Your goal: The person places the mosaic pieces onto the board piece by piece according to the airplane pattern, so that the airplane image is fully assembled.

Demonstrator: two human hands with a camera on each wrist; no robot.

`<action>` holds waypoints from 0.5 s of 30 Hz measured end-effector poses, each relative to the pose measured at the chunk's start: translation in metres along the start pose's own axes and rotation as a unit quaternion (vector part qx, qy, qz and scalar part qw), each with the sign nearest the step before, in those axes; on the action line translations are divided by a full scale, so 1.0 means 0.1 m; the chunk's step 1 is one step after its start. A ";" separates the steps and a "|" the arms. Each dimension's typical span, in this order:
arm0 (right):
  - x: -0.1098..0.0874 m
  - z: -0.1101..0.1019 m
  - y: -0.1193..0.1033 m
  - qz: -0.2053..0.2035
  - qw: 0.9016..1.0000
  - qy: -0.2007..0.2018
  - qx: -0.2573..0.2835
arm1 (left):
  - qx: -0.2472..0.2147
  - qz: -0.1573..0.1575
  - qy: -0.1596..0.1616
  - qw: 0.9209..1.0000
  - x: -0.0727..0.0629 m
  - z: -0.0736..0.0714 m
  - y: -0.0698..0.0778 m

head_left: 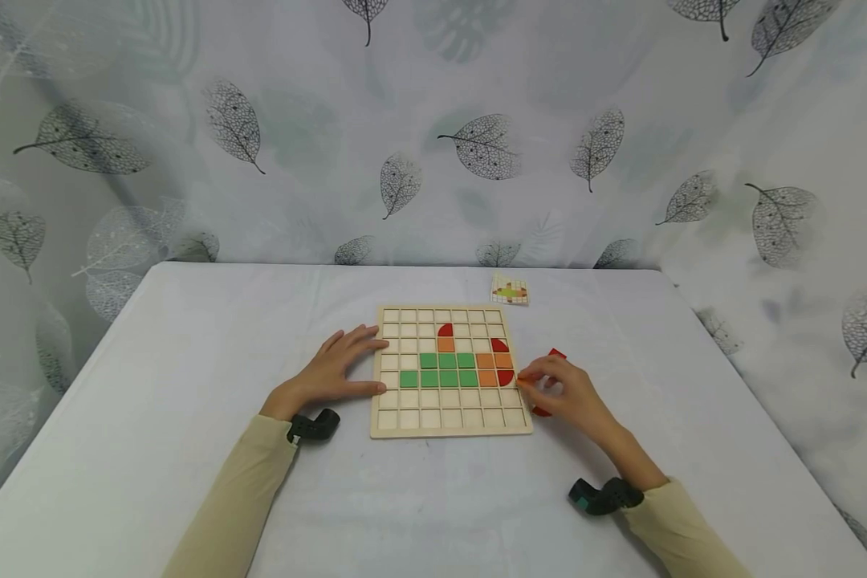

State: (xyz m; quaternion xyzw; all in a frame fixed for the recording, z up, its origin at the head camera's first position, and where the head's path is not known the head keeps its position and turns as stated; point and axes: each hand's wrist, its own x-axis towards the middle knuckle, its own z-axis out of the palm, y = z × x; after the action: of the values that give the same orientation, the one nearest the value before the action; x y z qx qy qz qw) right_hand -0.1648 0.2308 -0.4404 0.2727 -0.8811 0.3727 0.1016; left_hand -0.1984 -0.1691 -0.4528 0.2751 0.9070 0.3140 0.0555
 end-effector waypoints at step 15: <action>0.08 0.25 -0.15 -0.054 0.997 -0.016 0.051 | 0.004 -0.012 -0.006 1.000 0.01 0.02 -0.02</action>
State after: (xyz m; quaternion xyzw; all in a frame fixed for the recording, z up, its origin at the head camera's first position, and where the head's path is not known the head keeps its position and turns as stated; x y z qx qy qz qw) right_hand -0.1628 0.2014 -0.4457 0.3309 -0.8464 0.4066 0.0935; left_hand -0.2000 -0.1687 -0.4551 0.2661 0.9111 0.3084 0.0634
